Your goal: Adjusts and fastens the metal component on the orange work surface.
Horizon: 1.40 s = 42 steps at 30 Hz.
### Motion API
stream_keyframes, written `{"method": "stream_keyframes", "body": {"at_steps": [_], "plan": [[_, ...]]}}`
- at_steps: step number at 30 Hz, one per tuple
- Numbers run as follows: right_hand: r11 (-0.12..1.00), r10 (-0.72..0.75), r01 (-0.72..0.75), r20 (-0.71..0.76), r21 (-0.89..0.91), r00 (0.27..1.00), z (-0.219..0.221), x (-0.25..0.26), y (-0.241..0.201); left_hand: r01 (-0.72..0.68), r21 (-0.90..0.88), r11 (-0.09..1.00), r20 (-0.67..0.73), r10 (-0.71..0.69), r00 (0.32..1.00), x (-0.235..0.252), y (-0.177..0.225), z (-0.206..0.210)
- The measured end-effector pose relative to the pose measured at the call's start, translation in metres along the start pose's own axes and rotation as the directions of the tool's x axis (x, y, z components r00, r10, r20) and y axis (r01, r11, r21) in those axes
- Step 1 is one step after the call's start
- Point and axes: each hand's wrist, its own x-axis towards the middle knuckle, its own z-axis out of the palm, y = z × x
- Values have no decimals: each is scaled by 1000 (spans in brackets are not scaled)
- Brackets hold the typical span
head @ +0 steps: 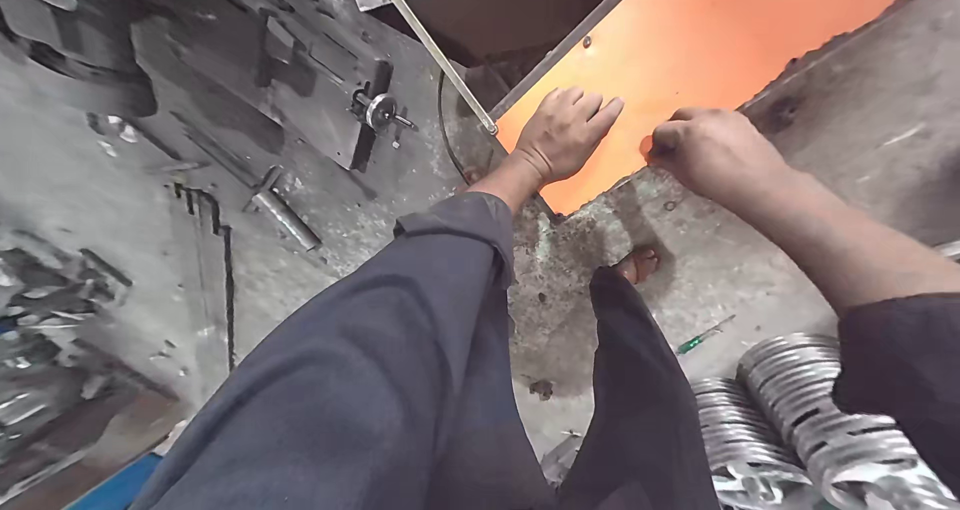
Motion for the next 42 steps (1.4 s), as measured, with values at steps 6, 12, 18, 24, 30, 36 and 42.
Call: {"method": "stream_keyframes", "body": {"at_steps": [6,12,18,24,30,36,42], "plan": [[993,120,-119,87,-7,989,-7,11,-8,-10,-1,1000,12,10,1000,-3,-1,2],[927,338,-331,-13,177,941,5,-1,-13,0,1,1000,36,0,999,-17,-5,-5],[869,438,-398,-82,294,895,19,-8,-19,-1,23,1000,11,0,1000,-16,-6,-3],[841,493,-408,-192,355,849,38,-13,-26,-1,35,999,-11,1,1000,-16,-6,-1],[830,490,-312,-339,462,803,51,-18,-26,1,26,1000,-31,0,1000,-16,-6,-1],[899,386,-304,-242,315,890,35,-15,-24,7,28,1000,-20,-6,1000,-15,-5,-2],[861,454,-379,-178,338,873,27,-10,-23,9,31,999,-22,-8,1000,-16,-6,-2]]}}
